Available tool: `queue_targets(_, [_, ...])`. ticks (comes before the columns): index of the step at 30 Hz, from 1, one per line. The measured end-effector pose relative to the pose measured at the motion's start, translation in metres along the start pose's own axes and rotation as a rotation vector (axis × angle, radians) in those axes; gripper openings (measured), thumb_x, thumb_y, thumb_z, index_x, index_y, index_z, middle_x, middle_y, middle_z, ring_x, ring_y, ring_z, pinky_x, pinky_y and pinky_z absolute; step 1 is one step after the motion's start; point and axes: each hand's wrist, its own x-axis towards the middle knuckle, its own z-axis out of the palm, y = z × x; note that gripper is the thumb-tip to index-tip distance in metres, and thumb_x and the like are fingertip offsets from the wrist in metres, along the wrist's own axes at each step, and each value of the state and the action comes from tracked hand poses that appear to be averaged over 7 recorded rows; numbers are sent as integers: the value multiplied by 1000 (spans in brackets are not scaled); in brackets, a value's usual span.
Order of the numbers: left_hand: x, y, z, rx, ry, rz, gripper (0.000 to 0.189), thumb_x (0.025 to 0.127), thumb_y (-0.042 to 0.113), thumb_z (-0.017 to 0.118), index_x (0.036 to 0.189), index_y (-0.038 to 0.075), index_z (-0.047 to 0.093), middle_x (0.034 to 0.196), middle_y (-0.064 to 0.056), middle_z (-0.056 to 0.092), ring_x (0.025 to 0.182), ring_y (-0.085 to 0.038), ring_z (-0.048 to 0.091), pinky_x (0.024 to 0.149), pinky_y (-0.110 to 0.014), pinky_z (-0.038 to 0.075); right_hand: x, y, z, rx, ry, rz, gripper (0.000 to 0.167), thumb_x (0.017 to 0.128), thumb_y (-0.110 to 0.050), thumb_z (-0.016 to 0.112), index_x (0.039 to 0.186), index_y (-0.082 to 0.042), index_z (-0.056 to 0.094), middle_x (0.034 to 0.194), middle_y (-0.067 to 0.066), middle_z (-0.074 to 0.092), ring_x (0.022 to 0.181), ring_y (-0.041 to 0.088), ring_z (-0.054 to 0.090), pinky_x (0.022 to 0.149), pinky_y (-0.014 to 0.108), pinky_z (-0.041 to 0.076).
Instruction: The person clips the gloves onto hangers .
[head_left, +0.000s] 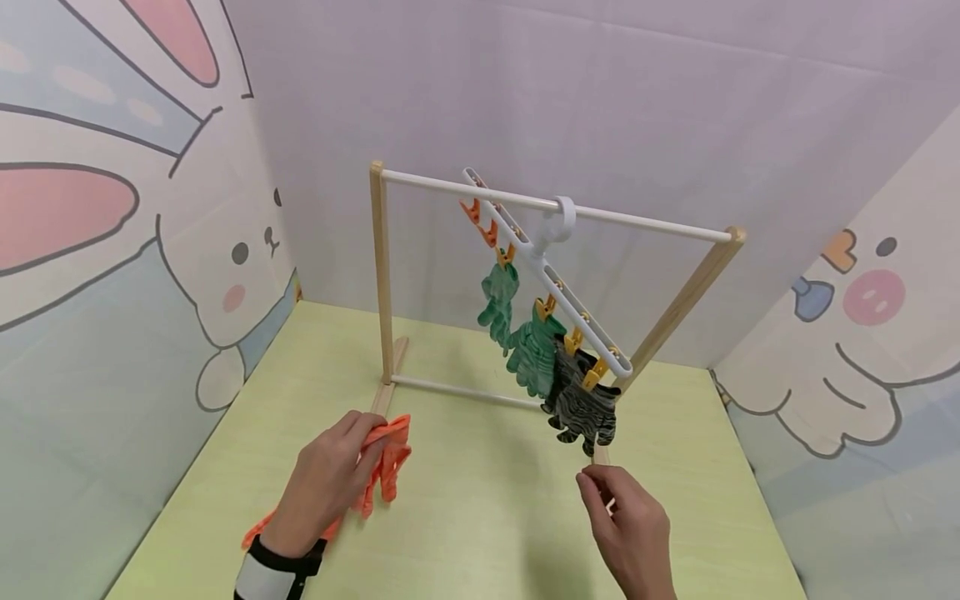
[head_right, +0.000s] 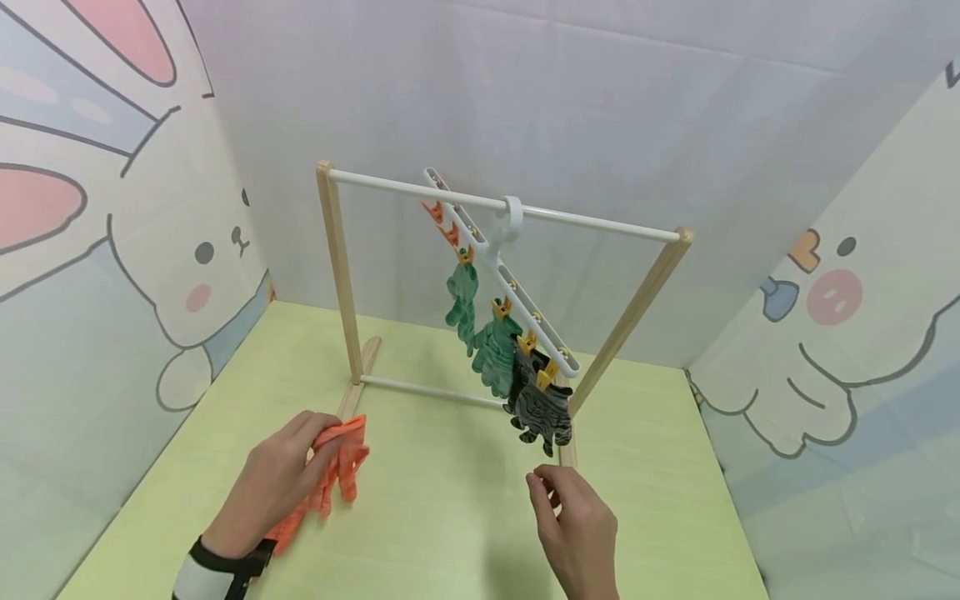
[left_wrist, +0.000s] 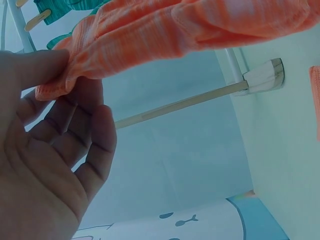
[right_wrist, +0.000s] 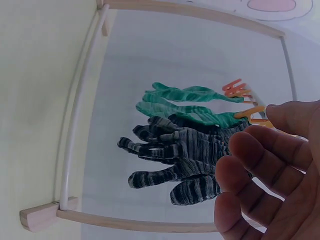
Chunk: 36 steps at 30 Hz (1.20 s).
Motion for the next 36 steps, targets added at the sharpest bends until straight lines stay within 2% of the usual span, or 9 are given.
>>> queue_targets(9, [7, -8, -5, -15, -7, 1, 31, 82, 20, 86, 107, 14, 70, 92, 3, 68, 62, -3, 53, 55, -19, 50, 6, -4, -10, 12, 4, -2, 9, 87, -8, 78, 89, -15, 73, 75, -11, 65, 62, -2, 50, 53, 11, 41])
queue_targets(17, [18, -14, -8, -21, 0, 52, 32, 81, 20, 87, 107, 13, 70, 88, 4, 66, 62, -2, 50, 54, -18, 50, 12, -9, -16, -4, 12, -25, 15, 85, -5, 80, 92, -16, 72, 75, -11, 62, 64, -1, 49, 52, 10, 40])
queue_targets(25, [36, -20, -15, -48, 11, 93, 33, 83, 21, 85, 110, 12, 69, 89, 2, 66, 63, -5, 52, 55, -22, 52, 34, -26, -18, 15, 14, -95, 12, 87, -9, 78, 95, -16, 72, 79, -9, 63, 71, 1, 54, 58, 11, 44])
queue_targets(29, [45, -26, -19, -46, 14, 105, 33, 83, 20, 85, 111, 11, 69, 90, 0, 67, 63, -6, 53, 53, -22, 50, 45, -34, -16, 32, 53, -143, 12, 86, -6, 78, 93, -14, 72, 80, -8, 63, 72, 2, 54, 60, 12, 45])
queue_targets(36, [57, -35, -21, -54, 19, 127, 33, 84, 19, 84, 114, 12, 70, 93, 0, 68, 64, -6, 54, 54, -23, 51, 59, -46, -11, 32, 77, -144, 10, 88, -7, 77, 94, -13, 72, 82, -5, 64, 73, 3, 54, 63, 11, 45])
